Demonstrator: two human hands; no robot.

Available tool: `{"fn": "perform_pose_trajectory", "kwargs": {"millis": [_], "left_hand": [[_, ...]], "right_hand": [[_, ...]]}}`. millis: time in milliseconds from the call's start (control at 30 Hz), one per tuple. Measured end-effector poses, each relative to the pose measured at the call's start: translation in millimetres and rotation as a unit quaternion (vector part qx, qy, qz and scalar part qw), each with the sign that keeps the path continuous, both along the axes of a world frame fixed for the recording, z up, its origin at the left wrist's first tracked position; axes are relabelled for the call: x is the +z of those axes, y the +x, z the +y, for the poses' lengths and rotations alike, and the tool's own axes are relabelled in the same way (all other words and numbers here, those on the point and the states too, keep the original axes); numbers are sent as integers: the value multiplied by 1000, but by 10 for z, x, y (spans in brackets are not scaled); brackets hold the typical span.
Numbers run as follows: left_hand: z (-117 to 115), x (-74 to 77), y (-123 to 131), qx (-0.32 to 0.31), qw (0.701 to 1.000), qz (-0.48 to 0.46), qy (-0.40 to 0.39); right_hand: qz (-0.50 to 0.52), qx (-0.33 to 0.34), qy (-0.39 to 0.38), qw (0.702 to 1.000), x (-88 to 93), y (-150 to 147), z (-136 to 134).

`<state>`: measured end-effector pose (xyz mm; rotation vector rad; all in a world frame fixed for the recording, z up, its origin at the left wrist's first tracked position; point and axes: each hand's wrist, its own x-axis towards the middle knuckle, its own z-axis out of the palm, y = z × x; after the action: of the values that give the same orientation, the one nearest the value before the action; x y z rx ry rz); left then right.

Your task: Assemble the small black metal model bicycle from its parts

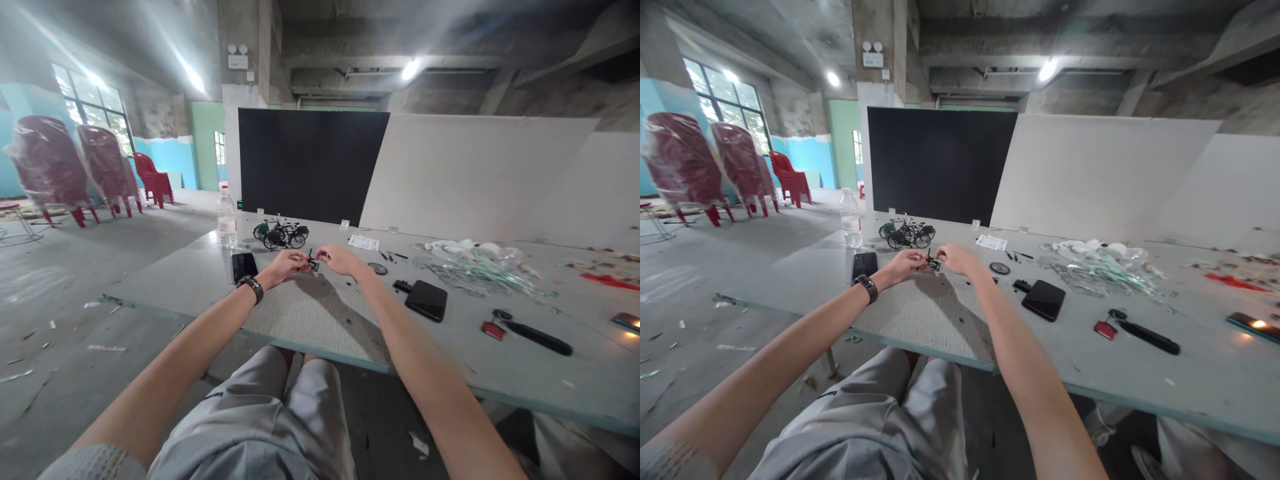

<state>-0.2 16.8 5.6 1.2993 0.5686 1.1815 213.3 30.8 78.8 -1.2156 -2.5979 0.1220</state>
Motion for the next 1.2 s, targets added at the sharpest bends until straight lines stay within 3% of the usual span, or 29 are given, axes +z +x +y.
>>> {"fn": "perform_pose_trajectory", "kwargs": {"millis": [367,1200], "left_hand": [[-24,16,-6,16,1000,20,-8],[-55,32,0,23,999,24,-16]], "right_hand": [[-138,-125,-94,978,-125,189,161],[-131,-128,-95,978,-173,330,214]]}}
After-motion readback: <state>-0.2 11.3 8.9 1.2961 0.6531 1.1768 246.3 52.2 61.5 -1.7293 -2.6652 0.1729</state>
